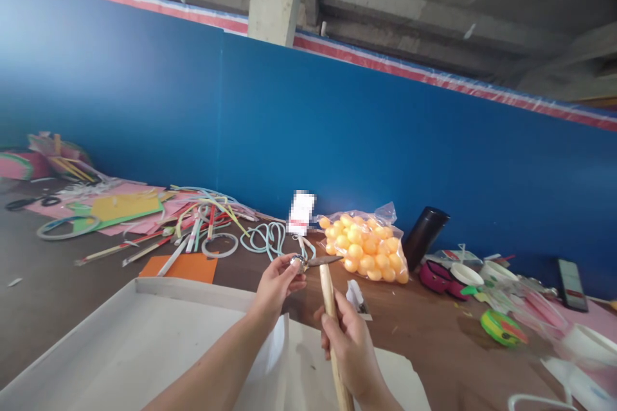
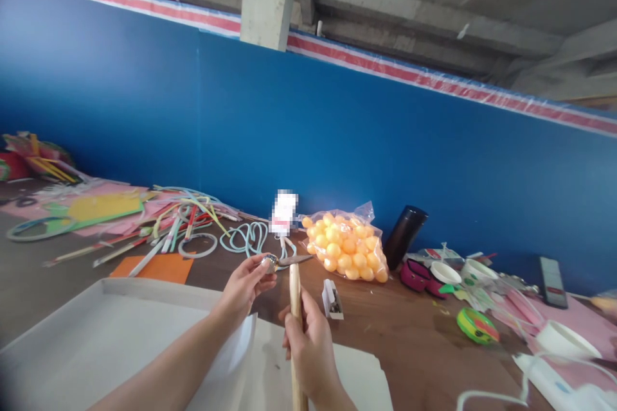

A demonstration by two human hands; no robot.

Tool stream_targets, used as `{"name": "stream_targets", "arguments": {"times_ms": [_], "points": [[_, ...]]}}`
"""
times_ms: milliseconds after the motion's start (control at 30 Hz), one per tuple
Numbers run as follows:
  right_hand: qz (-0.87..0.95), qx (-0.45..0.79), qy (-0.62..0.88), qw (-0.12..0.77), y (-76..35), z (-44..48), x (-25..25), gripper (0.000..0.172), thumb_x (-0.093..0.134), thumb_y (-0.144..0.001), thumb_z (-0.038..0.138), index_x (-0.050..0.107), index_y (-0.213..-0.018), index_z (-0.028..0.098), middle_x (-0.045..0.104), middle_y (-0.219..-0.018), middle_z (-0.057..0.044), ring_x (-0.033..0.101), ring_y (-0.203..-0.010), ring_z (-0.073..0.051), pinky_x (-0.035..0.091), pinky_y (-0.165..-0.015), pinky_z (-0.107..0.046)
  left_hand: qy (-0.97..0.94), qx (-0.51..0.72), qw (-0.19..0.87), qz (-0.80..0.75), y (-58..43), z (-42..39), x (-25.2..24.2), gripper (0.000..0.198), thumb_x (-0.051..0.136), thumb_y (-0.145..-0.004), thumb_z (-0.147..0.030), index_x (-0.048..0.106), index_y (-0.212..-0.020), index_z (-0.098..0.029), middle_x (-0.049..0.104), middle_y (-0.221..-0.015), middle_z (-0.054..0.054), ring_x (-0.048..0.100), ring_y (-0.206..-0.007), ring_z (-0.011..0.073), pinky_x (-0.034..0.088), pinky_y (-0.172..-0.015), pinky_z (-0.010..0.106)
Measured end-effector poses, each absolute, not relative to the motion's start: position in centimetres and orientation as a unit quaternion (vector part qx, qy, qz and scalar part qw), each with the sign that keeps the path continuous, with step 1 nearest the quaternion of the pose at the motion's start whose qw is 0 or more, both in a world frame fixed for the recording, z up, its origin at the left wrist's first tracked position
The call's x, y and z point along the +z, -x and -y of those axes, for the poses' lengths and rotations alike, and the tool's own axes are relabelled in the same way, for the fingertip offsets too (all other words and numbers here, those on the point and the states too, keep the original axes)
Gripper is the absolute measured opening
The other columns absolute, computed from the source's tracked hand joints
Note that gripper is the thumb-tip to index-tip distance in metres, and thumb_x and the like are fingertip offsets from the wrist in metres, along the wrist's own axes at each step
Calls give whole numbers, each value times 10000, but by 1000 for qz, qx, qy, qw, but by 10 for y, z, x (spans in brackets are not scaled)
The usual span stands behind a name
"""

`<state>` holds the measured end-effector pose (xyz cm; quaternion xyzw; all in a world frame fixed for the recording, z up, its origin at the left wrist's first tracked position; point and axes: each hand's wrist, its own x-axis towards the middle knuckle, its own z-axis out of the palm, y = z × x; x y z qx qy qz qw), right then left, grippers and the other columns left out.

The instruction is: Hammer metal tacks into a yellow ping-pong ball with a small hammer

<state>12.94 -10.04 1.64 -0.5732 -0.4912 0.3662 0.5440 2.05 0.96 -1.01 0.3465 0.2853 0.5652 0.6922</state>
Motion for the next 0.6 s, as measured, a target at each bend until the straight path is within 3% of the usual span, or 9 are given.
{"name": "stream_targets", "arguments": {"times_ms": [233, 600], "points": [[482, 360, 577, 552, -130, 99, 16, 406, 506, -771, 278, 487, -1166, 186, 562, -738, 4, 457, -427, -76, 374, -344, -175, -343, 571, 689, -286, -21, -11, -12, 327, 720, -664, -322, 607, -922, -154, 631, -785, 29, 631, -625, 121, 547, -588, 246], [503, 368, 568, 537, -130, 99, 12, 299, 502, -765, 245, 537, -1057, 191, 541, -693, 22, 456, -427, -80, 369, -344, -177, -336, 579, 686, -285, -21, -13, -13, 341, 723, -660, -331, 609, -925, -147, 632, -782, 37, 630, -613, 116, 545, -562, 233]]}}
